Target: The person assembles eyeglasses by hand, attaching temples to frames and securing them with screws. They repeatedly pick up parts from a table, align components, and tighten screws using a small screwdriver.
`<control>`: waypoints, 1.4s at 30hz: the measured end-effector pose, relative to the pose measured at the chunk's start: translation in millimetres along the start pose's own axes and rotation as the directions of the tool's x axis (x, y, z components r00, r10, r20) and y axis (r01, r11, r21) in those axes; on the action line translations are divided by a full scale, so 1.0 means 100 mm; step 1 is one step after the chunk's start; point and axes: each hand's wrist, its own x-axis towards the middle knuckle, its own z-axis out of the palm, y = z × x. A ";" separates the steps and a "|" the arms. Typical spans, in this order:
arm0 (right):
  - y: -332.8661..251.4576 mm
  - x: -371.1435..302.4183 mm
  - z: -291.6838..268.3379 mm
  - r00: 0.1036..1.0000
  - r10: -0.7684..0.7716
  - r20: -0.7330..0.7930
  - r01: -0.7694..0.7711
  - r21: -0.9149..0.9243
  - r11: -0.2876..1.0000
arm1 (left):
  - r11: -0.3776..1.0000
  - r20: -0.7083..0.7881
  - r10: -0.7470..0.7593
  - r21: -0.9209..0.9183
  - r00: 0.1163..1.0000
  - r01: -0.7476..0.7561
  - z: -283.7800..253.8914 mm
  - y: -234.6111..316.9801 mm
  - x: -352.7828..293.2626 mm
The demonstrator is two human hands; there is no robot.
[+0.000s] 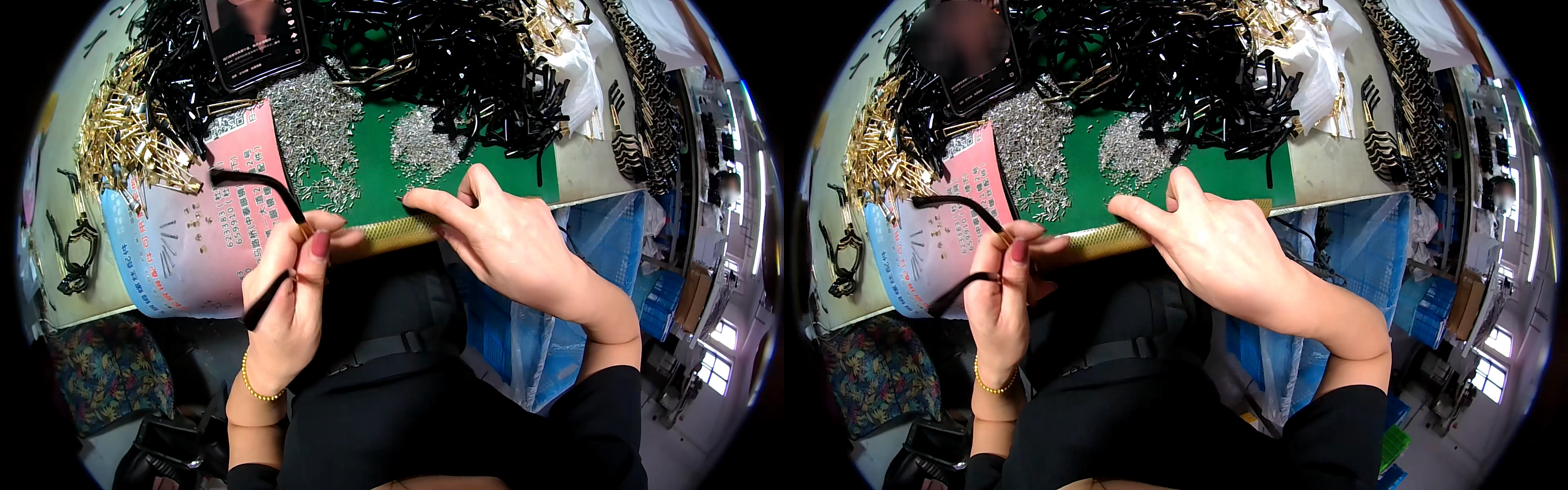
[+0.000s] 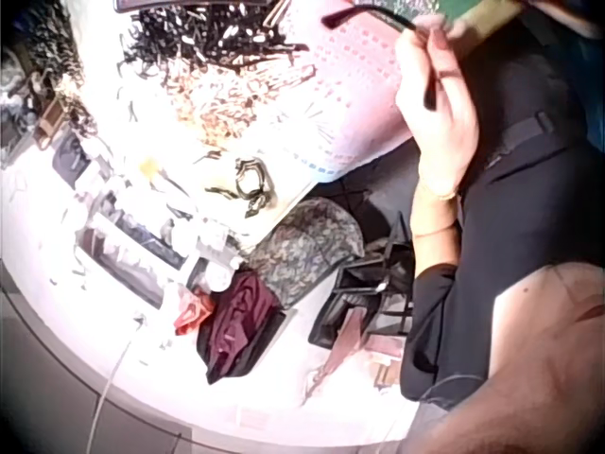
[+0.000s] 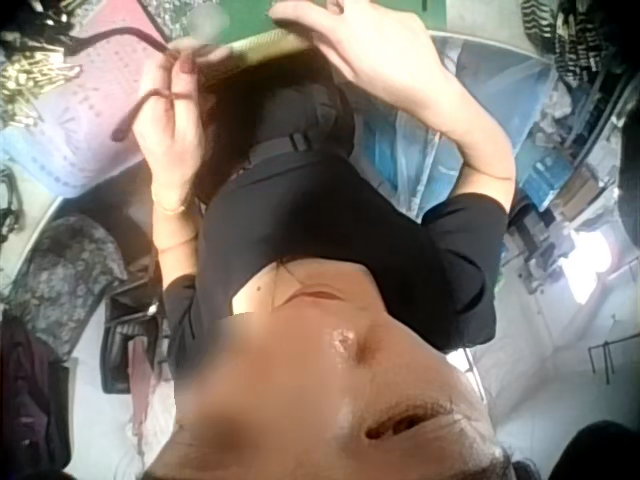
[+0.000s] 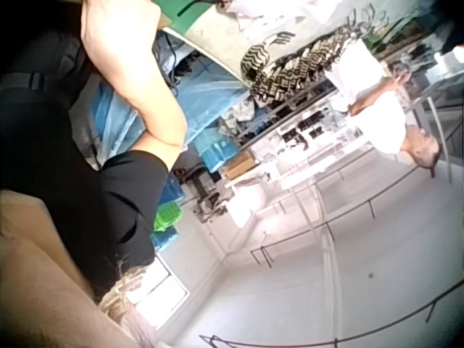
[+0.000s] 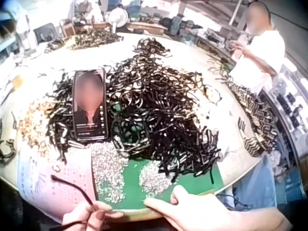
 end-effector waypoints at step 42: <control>-0.29 0.39 -0.30 0.846 -0.038 0.532 -0.502 0.818 0.279 | 0.977 -0.028 0.123 0.177 0.992 -0.116 0.01 -0.11 0.10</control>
